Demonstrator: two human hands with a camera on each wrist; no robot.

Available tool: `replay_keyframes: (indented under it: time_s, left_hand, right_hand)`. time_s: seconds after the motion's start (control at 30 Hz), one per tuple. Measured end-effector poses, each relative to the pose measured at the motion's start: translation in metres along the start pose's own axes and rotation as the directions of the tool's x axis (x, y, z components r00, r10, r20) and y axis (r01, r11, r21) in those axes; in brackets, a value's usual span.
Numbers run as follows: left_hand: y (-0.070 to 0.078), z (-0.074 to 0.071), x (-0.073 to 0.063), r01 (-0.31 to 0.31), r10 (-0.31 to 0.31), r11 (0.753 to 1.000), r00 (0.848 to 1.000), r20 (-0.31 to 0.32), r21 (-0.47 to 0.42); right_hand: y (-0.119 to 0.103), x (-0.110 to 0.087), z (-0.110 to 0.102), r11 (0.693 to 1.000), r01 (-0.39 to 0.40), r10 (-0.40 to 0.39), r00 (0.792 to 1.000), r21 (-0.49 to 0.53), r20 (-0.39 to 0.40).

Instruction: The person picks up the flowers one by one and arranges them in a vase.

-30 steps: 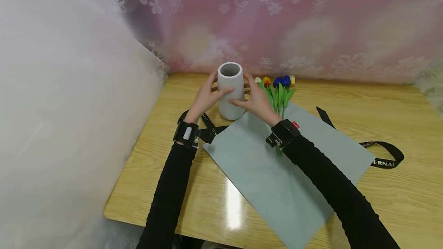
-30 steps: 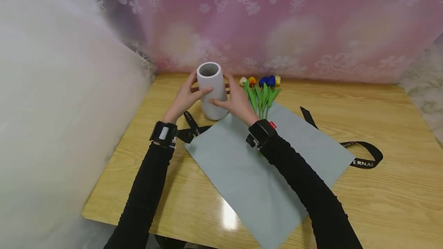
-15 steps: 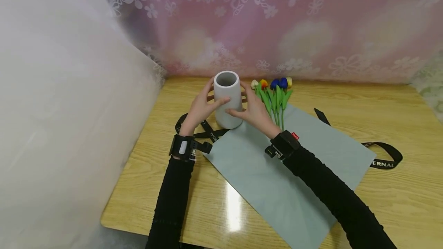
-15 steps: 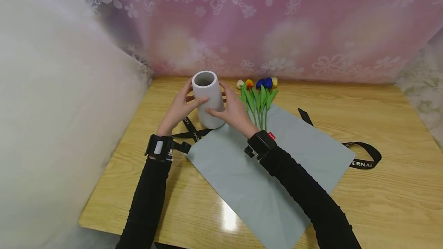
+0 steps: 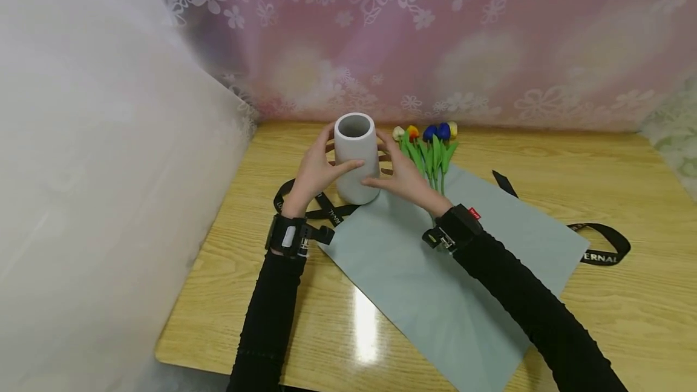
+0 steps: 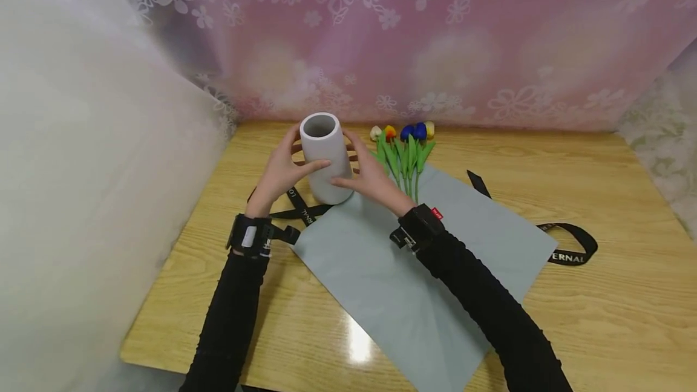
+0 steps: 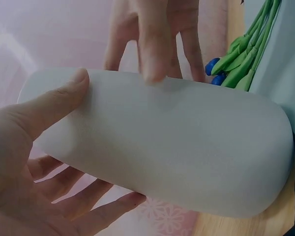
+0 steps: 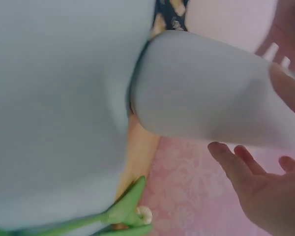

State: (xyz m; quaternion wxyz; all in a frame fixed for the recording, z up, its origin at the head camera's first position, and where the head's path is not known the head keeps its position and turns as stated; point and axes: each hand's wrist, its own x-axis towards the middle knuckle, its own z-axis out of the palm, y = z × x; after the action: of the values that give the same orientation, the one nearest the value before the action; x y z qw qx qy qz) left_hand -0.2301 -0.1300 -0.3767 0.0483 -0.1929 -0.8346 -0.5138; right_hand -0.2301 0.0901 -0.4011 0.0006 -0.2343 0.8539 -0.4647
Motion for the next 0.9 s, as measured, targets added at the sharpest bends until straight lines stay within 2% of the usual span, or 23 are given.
replay_keyframes:
  time_s: [0.1,0.2,0.4,0.53,0.6,0.73,0.9]
  left_hand:
    - [-0.001,0.001,0.001,0.014,-0.014,1.0,1.0,-0.008,0.001]
    - [0.0,0.001,0.001,0.024,-0.024,1.0,1.0,-0.005,-0.007]
    - [0.001,-0.003,-0.001,0.025,-0.024,0.999,0.999,0.039,-0.027]
    - [0.0,-0.005,-0.003,0.022,-0.02,0.999,0.999,0.05,-0.026]
    - [-0.001,-0.005,-0.003,0.017,-0.016,1.0,0.999,0.047,-0.02]
    - [-0.003,-0.004,-0.003,0.006,-0.005,1.0,0.999,0.044,-0.018]
    - [-0.004,-0.004,-0.003,0.005,-0.004,1.0,0.999,0.047,-0.022]
  right_hand:
    - [0.001,-0.007,-0.017,1.0,-0.01,0.01,0.999,0.004,0.049]
    - [0.001,-0.014,-0.037,0.999,-0.016,0.017,0.999,-0.038,0.046]
    - [0.008,-0.026,-0.07,0.993,-0.07,0.062,0.995,-0.09,-0.082]
    - [0.017,-0.031,-0.074,0.974,-0.162,0.136,0.977,-0.161,-0.164]
    - [0.024,-0.033,-0.071,0.956,-0.224,0.197,0.969,-0.192,-0.149]
    - [0.037,-0.03,-0.06,0.899,-0.337,0.339,0.94,-0.28,-0.04]
    - [0.047,-0.018,-0.044,0.827,-0.336,0.385,0.923,-0.45,0.019]
